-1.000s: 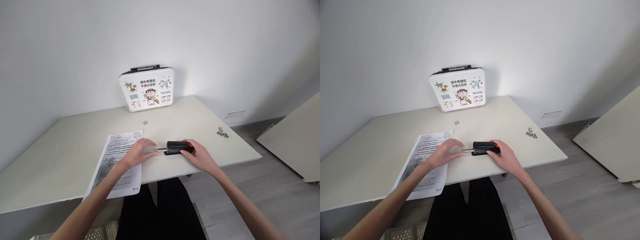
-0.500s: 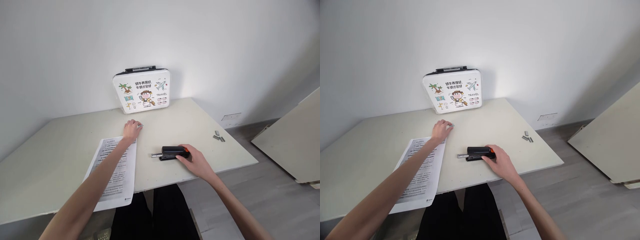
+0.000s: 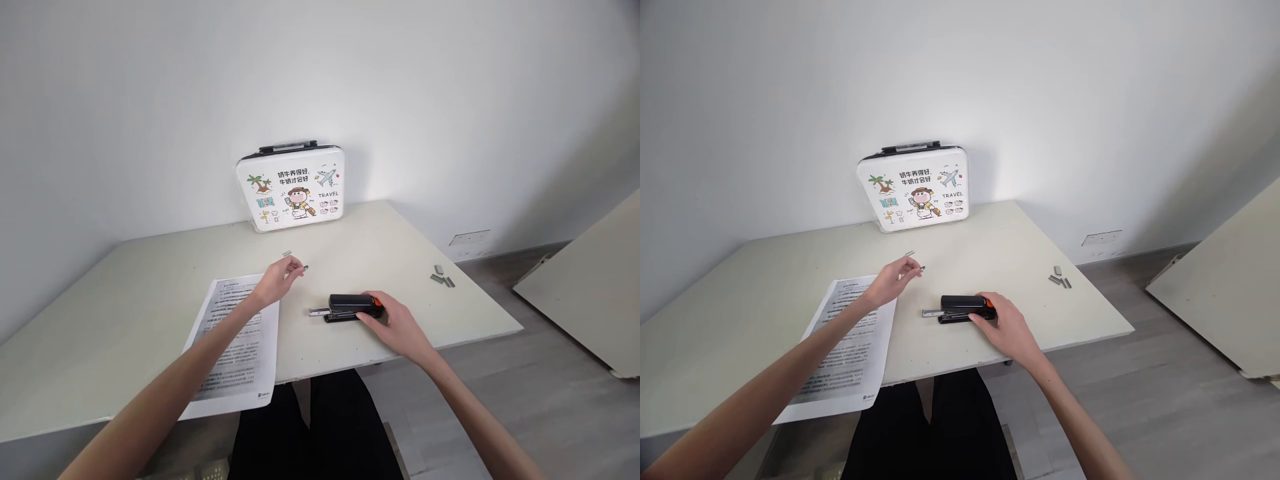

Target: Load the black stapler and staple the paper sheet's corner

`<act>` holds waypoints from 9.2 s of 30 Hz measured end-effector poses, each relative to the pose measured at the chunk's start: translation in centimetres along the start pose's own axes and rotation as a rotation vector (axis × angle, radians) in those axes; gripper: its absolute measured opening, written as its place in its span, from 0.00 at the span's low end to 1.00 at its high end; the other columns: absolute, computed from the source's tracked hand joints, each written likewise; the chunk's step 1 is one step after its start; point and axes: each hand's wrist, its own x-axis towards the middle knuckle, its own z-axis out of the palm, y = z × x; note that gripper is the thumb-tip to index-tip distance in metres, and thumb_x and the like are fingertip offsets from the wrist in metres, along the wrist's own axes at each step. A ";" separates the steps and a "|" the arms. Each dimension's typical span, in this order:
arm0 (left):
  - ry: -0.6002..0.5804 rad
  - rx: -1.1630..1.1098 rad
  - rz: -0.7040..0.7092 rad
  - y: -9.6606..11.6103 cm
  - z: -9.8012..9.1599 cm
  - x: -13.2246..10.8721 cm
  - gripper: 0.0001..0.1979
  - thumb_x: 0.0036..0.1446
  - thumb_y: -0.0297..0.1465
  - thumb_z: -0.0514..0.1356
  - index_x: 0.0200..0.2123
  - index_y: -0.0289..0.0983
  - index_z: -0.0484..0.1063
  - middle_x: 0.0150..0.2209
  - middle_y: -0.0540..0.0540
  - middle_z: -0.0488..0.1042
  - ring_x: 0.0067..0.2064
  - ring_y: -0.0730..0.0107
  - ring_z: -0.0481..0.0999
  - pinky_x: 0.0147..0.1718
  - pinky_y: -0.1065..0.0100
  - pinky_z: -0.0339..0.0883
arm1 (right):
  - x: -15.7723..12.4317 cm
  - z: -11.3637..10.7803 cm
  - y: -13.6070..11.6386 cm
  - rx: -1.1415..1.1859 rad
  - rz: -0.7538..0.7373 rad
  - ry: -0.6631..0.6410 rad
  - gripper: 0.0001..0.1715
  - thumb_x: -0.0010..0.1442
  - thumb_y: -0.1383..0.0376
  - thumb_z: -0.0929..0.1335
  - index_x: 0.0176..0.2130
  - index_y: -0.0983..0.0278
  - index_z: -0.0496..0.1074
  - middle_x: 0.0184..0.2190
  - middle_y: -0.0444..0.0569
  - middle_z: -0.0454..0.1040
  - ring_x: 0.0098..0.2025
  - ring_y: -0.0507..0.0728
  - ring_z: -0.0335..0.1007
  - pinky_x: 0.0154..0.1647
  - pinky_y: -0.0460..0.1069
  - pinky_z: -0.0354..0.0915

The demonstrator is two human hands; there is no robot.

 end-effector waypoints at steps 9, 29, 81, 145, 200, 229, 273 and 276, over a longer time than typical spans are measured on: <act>-0.118 -0.361 -0.146 4.0 -0.7 -5.1 0.18 0.70 0.48 0.52 0.48 0.41 0.70 0.40 0.45 0.80 0.41 0.63 0.82 0.47 0.58 0.75 | -0.2 -0.2 -0.7 0.002 0.017 0.006 0.22 0.68 0.47 0.67 0.56 0.54 0.70 0.56 0.51 0.77 0.56 0.65 0.74 0.52 0.58 0.73; -0.071 -0.069 0.009 5.7 2.7 -7.7 0.12 0.71 0.42 0.57 0.46 0.44 0.77 0.47 0.47 0.81 0.54 0.55 0.76 0.54 0.53 0.70 | -0.1 0.0 -0.1 -0.009 0.000 0.031 0.23 0.67 0.47 0.68 0.56 0.55 0.70 0.56 0.51 0.77 0.57 0.65 0.74 0.56 0.59 0.72; -0.143 -0.390 0.111 4.0 4.0 -8.2 0.17 0.61 0.48 0.69 0.43 0.41 0.83 0.39 0.45 0.83 0.39 0.63 0.81 0.42 0.61 0.76 | -0.3 -0.7 -0.3 0.045 0.019 -0.022 0.23 0.68 0.46 0.67 0.55 0.55 0.70 0.55 0.50 0.77 0.55 0.63 0.73 0.52 0.56 0.71; 0.231 0.317 -0.167 -9.4 -4.6 -6.0 0.12 0.67 0.41 0.57 0.43 0.38 0.72 0.50 0.36 0.71 0.56 0.45 0.67 0.61 0.42 0.56 | -1.0 0.1 0.0 -0.036 0.014 -0.024 0.25 0.67 0.43 0.67 0.52 0.55 0.73 0.52 0.51 0.80 0.53 0.64 0.76 0.51 0.57 0.73; -0.294 0.008 0.412 3.2 1.2 -13.7 0.24 0.72 0.46 0.57 0.66 0.45 0.68 0.75 0.46 0.57 0.76 0.50 0.49 0.72 0.44 0.50 | 2.3 -2.7 -5.6 -0.215 -0.017 -0.283 0.24 0.73 0.46 0.60 0.55 0.54 0.74 0.56 0.50 0.78 0.52 0.63 0.76 0.41 0.54 0.71; -0.201 0.139 0.370 3.5 2.8 -14.8 0.26 0.74 0.48 0.52 0.69 0.49 0.65 0.77 0.48 0.49 0.78 0.49 0.43 0.74 0.41 0.41 | 3.6 1.9 -10.3 -0.536 0.052 -0.302 0.32 0.78 0.50 0.50 0.54 0.52 0.76 0.58 0.44 0.79 0.56 0.63 0.77 0.49 0.56 0.72; -0.197 0.100 0.369 3.6 3.3 -14.7 0.25 0.74 0.47 0.53 0.69 0.48 0.66 0.77 0.46 0.50 0.77 0.47 0.46 0.74 0.39 0.39 | 3.4 2.9 -10.5 -0.673 0.028 -0.268 0.33 0.77 0.52 0.49 0.51 0.54 0.78 0.61 0.46 0.77 0.57 0.64 0.76 0.48 0.59 0.73; -0.188 0.089 0.369 3.5 3.3 -14.7 0.25 0.74 0.47 0.53 0.69 0.49 0.66 0.77 0.47 0.51 0.77 0.48 0.46 0.74 0.40 0.39 | 3.4 2.8 -10.5 -0.662 0.023 -0.273 0.33 0.77 0.51 0.49 0.52 0.54 0.78 0.61 0.46 0.77 0.57 0.65 0.76 0.48 0.59 0.73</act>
